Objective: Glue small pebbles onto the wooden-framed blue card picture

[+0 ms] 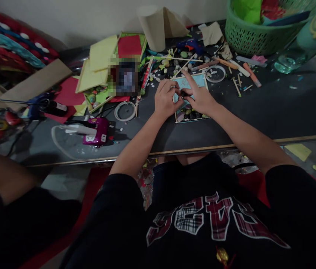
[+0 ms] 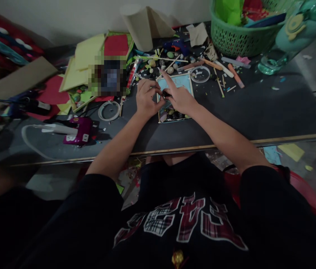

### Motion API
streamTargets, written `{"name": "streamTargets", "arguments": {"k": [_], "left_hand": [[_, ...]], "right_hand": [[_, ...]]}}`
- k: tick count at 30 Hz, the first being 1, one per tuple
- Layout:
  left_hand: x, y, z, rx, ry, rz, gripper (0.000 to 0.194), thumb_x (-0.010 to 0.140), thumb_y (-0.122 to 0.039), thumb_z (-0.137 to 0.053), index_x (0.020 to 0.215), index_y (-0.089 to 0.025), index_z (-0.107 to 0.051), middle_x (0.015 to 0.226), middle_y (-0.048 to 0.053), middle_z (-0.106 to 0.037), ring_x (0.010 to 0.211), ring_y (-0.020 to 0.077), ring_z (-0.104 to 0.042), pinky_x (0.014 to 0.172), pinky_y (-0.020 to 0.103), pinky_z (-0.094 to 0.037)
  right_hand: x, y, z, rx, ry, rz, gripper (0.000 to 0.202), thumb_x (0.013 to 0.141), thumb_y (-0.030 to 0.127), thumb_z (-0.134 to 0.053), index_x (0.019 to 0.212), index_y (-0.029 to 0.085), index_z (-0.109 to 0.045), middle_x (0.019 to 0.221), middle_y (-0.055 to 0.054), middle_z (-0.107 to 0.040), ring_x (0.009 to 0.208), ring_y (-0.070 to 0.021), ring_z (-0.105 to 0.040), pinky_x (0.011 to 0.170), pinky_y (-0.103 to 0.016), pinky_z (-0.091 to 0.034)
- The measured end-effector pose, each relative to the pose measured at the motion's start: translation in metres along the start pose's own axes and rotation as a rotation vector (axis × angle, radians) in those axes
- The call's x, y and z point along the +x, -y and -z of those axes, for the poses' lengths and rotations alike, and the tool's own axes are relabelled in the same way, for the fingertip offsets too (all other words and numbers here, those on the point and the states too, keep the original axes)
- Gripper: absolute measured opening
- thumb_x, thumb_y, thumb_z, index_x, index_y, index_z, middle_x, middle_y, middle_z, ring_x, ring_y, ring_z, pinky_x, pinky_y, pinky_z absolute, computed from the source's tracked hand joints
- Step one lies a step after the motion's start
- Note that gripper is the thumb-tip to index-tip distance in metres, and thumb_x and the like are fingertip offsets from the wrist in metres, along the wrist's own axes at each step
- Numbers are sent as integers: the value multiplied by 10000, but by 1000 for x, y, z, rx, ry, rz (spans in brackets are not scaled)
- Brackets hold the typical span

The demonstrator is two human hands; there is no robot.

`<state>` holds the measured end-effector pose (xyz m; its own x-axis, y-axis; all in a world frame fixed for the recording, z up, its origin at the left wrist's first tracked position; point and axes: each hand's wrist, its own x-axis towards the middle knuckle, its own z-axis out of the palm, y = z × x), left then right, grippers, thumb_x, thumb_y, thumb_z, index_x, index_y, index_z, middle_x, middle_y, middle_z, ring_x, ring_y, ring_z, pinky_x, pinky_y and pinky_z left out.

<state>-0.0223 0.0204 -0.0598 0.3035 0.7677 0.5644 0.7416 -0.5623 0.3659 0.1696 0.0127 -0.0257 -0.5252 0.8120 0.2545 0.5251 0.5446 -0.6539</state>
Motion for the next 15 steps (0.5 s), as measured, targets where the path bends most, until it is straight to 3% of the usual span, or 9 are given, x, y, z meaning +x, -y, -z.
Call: {"name": "streamTargets", "arguments": {"k": [8,15], "left_hand": [[2,-8,2,-23,-27,64,179,858,-438,-606,861,-260,-585,1161,90,-655,1243,327,-550,1137,581,-372],[2,-7,3,-22,-80,49,169,864,-429,-597,883,-261,-584,1163,88,-651,1264,326,-535,1162,593,-339]], "right_hand": [[0,1,-5,230,-113,-36,844,849,168,-613,1591,236,-215,1104,-44,-738,1093,-272,-686,1128,-528,-434],[9,-8,-22,389,-186,-125,854,868,340,-632,1579,169,-190,1118,-101,-743,1062,-247,-699,1026,-495,-530]]}}
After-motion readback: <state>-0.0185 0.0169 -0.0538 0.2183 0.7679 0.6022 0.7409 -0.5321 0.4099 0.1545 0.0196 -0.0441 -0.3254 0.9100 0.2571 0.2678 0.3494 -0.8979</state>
